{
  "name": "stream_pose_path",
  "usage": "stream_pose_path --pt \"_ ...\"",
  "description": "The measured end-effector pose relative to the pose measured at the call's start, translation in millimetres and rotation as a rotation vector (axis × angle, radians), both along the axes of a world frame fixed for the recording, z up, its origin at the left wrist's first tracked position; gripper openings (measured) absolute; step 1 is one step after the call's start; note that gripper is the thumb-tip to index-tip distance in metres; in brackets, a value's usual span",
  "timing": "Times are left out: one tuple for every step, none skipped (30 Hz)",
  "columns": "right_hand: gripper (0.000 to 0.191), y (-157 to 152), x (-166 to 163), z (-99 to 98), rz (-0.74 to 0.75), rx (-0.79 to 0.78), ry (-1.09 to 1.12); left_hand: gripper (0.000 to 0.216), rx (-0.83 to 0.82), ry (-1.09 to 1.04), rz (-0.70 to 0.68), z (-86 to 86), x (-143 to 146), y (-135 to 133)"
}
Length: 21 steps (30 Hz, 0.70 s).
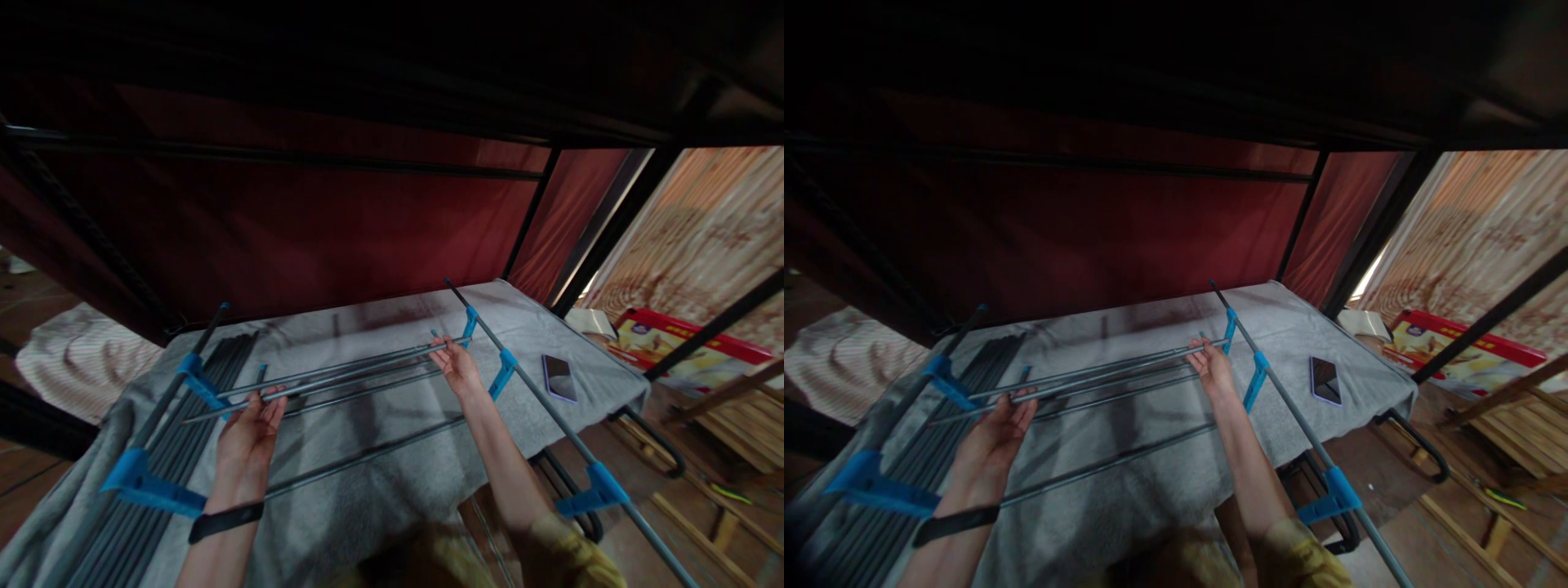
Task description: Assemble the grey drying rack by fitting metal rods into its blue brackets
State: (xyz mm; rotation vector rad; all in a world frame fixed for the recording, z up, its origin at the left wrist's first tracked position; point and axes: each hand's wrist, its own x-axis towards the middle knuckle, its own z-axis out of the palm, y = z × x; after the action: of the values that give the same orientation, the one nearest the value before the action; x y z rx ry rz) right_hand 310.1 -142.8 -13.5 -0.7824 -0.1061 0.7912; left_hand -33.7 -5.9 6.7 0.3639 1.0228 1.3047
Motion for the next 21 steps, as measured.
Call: stream_pose_path --pt "0.015 -2 0 -1.3 -0.011 -0.005 -0.005 0.020 0.001 -0.001 0.008 0.3 1 -1" --pt "0.015 -3 1 -2.8 -0.021 -0.012 -0.011 0.019 0.004 -0.004 0.019 0.7 1 -1" --pt "0.013 -4 1 -4.2 -0.029 -0.016 -0.018 0.019 0.007 -0.007 0.036 1.0 2 -2" --pt "0.012 -4 1 -5.8 -0.034 -0.018 -0.023 0.018 0.012 -0.009 0.053 1.2 3 -2" --pt "0.011 -4 2 -7.4 -0.038 -0.015 -0.026 0.017 0.016 -0.011 0.067 1.4 4 -2" --pt "0.011 -4 2 -8.9 -0.042 -0.011 -0.026 0.017 0.026 -0.011 0.072 1.4 5 -2" --pt "0.012 -4 2 -10.5 -0.048 -0.008 -0.023 0.016 0.037 -0.008 0.069 1.4 6 -2" --pt "0.013 -3 3 -12.0 -0.053 -0.010 -0.018 0.015 0.051 -0.003 0.061 1.4 7 -1" --pt "0.015 -3 3 -13.3 -0.056 -0.016 -0.012 0.015 0.068 0.001 0.046 1.7 8 -1" --pt "0.015 -3 4 -14.4 -0.054 -0.023 -0.008 0.015 0.084 0.002 0.027 2.3 9 -1" --pt "0.015 -3 4 -15.3 -0.047 -0.030 -0.007 0.017 0.094 0.003 0.006 3.3 11 -2" --pt "0.015 -3 5 -16.0 -0.039 -0.034 -0.008 0.018 0.099 0.005 -0.017 4.6 12 -2" --pt "0.014 -4 5 -16.3 -0.031 -0.036 -0.010 0.019 0.097 0.008 -0.038 6.1 14 -2" --pt "0.013 -4 6 -16.4 -0.026 -0.034 -0.013 0.020 0.094 0.011 -0.055 7.6 15 -2" --pt "0.012 -5 7 -16.3 -0.021 -0.031 -0.016 0.021 0.093 0.012 -0.064 9.0 15 -3" --pt "0.012 -5 7 -15.9 -0.020 -0.029 -0.018 0.021 0.093 0.014 -0.063 10.0 16 -3" --pt "0.012 -6 8 -15.3 -0.022 -0.028 -0.019 0.022 0.096 0.015 -0.056 10.5 16 -3" --pt "0.012 -6 9 -14.6 -0.028 -0.028 -0.019 0.022 0.095 0.013 -0.044 10.4 16 -2" --pt "0.012 -6 10 -13.8 -0.034 -0.026 -0.018 0.023 0.092 0.011 -0.032 9.9 15 -2" --pt "0.012 -6 10 -12.9 -0.042 -0.027 -0.015 0.023 0.088 0.009 -0.020 8.9 15 -2" --pt "0.011 -5 11 -12.0 -0.051 -0.030 -0.011 0.023 0.080 0.007 -0.010 7.7 14 -2"
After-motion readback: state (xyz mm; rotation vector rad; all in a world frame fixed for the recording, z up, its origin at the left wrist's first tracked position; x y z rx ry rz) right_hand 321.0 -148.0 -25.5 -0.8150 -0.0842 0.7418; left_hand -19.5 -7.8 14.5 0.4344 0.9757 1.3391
